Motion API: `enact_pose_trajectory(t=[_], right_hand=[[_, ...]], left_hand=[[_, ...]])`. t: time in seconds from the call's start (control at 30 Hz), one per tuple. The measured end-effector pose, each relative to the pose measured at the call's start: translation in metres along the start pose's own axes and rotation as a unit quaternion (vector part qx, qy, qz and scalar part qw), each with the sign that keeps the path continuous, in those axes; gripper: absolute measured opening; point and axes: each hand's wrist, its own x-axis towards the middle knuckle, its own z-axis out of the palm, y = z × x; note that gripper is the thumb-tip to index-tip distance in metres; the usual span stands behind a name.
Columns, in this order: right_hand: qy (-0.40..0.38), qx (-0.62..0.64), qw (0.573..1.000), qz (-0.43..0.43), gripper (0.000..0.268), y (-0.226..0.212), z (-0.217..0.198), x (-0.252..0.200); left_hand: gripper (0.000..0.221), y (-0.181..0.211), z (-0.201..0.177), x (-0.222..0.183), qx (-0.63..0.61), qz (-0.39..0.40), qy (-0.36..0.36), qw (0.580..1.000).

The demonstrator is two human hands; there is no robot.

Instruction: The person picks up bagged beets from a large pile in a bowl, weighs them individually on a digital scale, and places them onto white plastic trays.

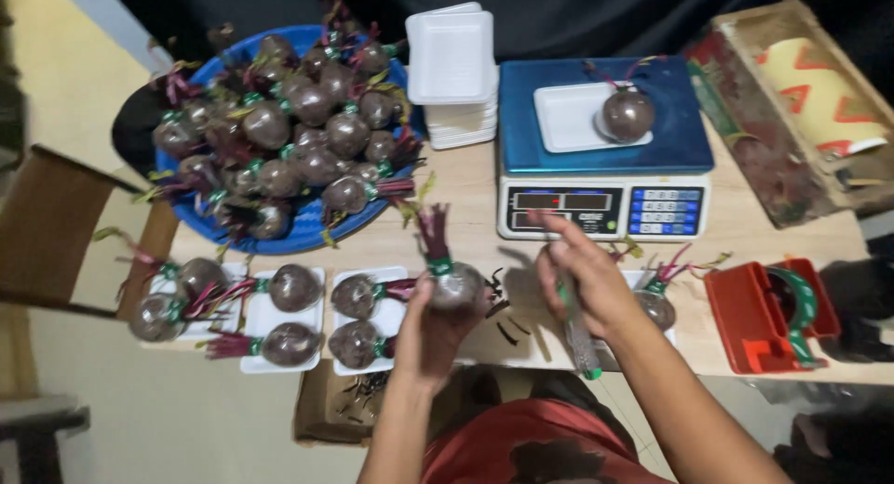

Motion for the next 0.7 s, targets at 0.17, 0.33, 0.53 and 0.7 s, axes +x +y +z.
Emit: enact_pose_trajectory(t=[0.17, 0.33, 0.53, 0.7], right_hand=[[0.245, 0.322, 0.908, 0.106, 0.032, 0.007, -0.113, -0.007], [0.275, 0.22, 0.931, 0.101, 0.017, 0.03, -0.187, -0.031], [0.338, 0.037, 0.94, 0.012, 0.061, -0.025, -0.252, -0.019], [0.383, -0.365, 0.847, 0.049, 0.078, -0.024, -0.368, 0.016]], left_hand=[[0.047, -0.013, -0.011, 0.032, 0.003, -0.025, 0.006, 1.0], [0.063, -0.011, 0.044, 0.061, 0.149, 0.029, -0.045, 0.987], [0.094, -0.019, 0.129, 0.133, 0.413, 0.186, -0.082, 0.888], [0.083, -0.043, 0.181, 0.203, 0.637, 0.247, 0.035, 0.73]])
